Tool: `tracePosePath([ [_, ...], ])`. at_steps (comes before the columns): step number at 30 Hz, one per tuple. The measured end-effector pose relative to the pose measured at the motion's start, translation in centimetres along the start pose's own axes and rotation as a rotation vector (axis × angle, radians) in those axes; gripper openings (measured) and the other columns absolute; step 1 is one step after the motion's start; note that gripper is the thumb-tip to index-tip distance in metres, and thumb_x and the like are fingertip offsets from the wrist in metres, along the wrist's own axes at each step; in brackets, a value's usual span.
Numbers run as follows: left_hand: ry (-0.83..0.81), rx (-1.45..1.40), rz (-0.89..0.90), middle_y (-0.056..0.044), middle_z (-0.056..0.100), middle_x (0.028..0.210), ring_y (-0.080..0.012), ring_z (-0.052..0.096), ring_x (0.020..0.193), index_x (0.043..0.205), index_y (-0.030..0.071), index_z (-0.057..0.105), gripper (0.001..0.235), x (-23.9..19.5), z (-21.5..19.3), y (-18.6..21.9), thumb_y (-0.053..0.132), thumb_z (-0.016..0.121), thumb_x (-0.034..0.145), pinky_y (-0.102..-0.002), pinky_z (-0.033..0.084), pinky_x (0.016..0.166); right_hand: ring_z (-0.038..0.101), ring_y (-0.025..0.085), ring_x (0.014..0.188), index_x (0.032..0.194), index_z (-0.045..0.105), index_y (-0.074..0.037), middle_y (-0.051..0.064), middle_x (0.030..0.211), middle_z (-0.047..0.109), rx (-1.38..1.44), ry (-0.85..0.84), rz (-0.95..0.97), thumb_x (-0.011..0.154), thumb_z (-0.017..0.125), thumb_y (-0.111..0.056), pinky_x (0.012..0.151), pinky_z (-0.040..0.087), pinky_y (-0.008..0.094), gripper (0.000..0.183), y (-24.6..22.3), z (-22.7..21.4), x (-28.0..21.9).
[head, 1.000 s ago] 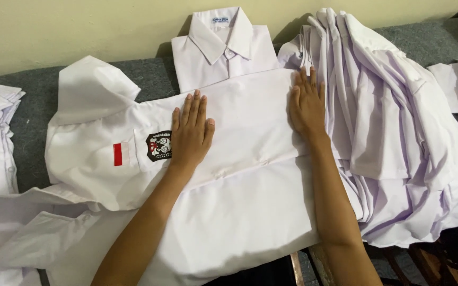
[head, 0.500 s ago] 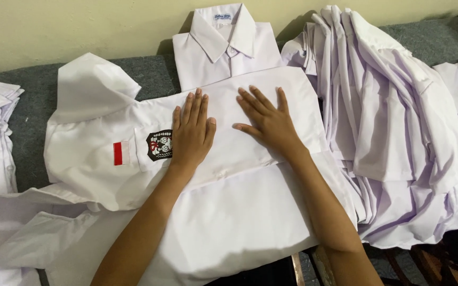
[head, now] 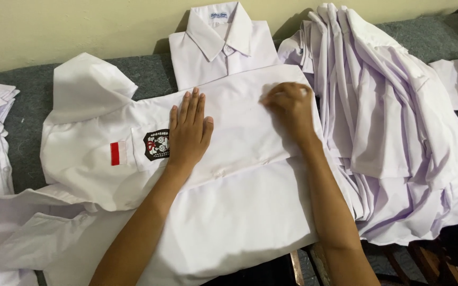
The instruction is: The person uses pink-handled scissors to trim loose threads from the collar of a white shirt. They then fold the shirt in half, smooth the fabric, and fold the sleeves inward to create a neat rectangular shape.
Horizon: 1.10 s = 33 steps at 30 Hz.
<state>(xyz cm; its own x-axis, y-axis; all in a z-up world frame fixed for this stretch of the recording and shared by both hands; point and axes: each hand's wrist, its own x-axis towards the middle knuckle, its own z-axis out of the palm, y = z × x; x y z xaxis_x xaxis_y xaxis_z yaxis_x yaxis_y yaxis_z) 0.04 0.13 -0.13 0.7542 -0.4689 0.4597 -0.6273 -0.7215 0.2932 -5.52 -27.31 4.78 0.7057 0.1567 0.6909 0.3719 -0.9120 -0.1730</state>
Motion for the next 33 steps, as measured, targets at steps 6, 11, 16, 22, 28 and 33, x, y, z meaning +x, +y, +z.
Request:
tracePosePath([
  [6,0.023,-0.025,-0.007,-0.009,0.029,0.169,-0.0268,0.024,0.156,0.160,0.010,0.037,0.057,0.0,0.0,0.0,0.036,0.034,0.109,-0.050,0.013,0.123,0.057,0.008,0.095,0.086,0.076,-0.030,-0.014,0.094,0.064,-0.442,0.149,0.344,0.089,0.089,-0.025,0.089,0.035,0.033,0.014,6.8,-2.8,-2.7],
  [11,0.037,-0.009,-0.014,-0.008,0.029,0.170,-0.0254,0.024,0.156,0.160,0.011,0.037,0.058,0.0,0.5,-0.1,0.036,0.036,0.109,-0.049,0.013,0.123,0.058,0.016,0.095,0.089,0.078,-0.020,-0.005,0.096,0.067,-0.076,0.101,0.310,0.094,0.085,-0.029,0.091,0.037,0.034,0.013,2.8,-1.4,-0.8],
  [16,0.038,0.000,-0.001,-0.009,0.031,0.168,-0.0271,0.027,0.155,0.159,0.009,0.039,0.057,0.0,0.2,-0.1,0.036,0.034,0.109,-0.051,0.016,0.123,0.060,0.018,0.105,0.097,0.081,-0.014,0.000,0.101,0.069,0.268,-0.078,0.174,0.089,0.082,-0.028,0.101,0.031,0.038,0.016,-4.7,-1.0,1.3],
  [22,0.034,0.009,0.000,-0.009,0.030,0.169,-0.0264,0.026,0.156,0.159,0.009,0.039,0.057,0.1,0.1,0.0,0.035,0.035,0.109,-0.050,0.016,0.123,0.062,0.017,0.099,0.091,0.081,-0.010,0.000,0.092,0.070,0.215,-0.076,0.180,0.089,0.082,-0.020,0.100,0.036,0.037,0.011,-4.5,0.0,0.9],
  [28,0.028,-0.013,0.000,-0.010,0.031,0.168,-0.0277,0.026,0.155,0.159,0.009,0.039,0.057,0.1,-0.1,0.1,0.035,0.035,0.109,-0.052,0.016,0.123,0.062,0.018,0.098,0.086,0.077,-0.008,0.000,0.090,0.068,0.008,-0.022,0.038,0.093,0.079,-0.015,0.098,0.038,0.039,0.010,-4.8,0.8,0.8],
  [33,0.017,-0.027,-0.016,-0.009,0.030,0.169,-0.0263,0.025,0.156,0.160,0.010,0.038,0.057,0.1,0.0,0.0,0.036,0.035,0.109,-0.050,0.013,0.123,0.061,0.020,0.103,0.093,0.067,-0.016,0.000,0.101,0.066,-0.031,0.059,0.027,0.095,0.073,-0.015,0.098,0.035,0.042,0.007,1.6,1.2,-0.9],
])
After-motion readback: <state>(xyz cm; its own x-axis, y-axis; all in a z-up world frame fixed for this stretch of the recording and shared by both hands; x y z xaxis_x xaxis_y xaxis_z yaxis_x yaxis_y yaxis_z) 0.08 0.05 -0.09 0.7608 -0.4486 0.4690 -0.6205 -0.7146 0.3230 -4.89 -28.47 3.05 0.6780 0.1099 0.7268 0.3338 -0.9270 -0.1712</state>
